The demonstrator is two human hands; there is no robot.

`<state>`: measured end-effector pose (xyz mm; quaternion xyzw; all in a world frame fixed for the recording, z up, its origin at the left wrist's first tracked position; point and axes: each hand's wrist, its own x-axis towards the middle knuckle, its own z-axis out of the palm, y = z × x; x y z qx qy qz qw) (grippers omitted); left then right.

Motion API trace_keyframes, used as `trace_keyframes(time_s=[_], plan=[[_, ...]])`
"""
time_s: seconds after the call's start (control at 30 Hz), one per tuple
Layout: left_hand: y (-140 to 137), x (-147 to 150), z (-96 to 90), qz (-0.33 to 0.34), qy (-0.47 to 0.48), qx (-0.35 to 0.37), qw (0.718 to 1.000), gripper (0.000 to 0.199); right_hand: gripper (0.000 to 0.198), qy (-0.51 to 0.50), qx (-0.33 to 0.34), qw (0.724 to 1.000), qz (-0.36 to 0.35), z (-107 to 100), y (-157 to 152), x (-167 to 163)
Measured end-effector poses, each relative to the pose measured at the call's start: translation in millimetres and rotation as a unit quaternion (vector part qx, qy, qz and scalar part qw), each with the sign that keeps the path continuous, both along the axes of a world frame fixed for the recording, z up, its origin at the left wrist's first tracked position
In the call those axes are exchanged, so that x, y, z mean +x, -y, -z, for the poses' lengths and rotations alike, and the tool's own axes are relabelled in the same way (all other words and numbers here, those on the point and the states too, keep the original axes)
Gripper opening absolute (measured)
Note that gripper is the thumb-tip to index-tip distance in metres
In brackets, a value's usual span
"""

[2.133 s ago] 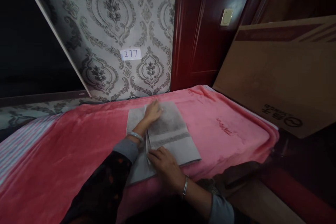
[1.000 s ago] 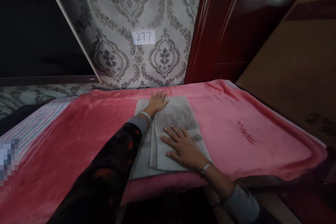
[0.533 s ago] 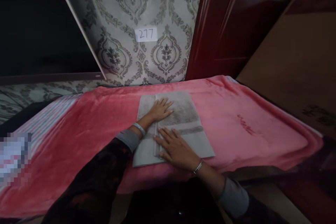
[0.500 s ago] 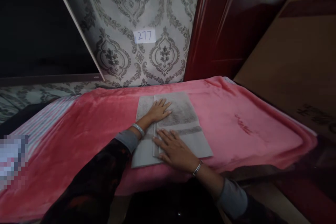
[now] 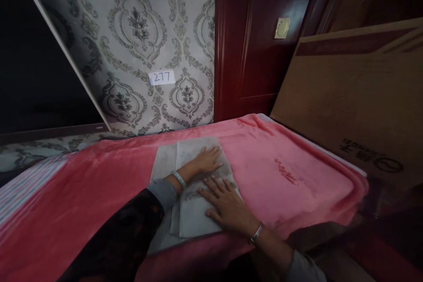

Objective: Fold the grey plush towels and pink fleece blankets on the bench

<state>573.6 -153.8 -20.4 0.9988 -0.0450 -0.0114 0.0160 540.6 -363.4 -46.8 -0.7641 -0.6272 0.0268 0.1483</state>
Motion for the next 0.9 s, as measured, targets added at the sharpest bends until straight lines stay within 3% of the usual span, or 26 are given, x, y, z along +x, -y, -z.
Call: trace_keyframes(time_s=[0.13, 0.4, 0.57, 0.77, 0.9], plan=[[-7, 20, 15.9, 0.0, 0.009, -0.004, 1.0, 0.075, 0.064, -0.036, -0.008, 0.999, 0.002, 7, 1, -4], [-51, 66, 15.6, -0.049, -0.038, -0.019, 0.998, 0.075, 0.067, -0.086, -0.002, 0.996, -0.005, 7, 5, -1], [-58, 83, 16.1, -0.09, -0.019, -0.009, 0.996, 0.067, 0.066, -0.094, -0.001, 0.996, -0.005, 7, 4, 0], [-40, 75, 3.4, -0.172, 0.044, 0.019, 0.984, 0.07, 0.062, -0.068, 0.001, 0.998, -0.002, 9, 5, 1], [-45, 39, -8.9, -0.116, 0.023, 0.012, 0.993, 0.069, 0.059, -0.036, 0.007, 0.999, -0.005, 11, 6, 2]])
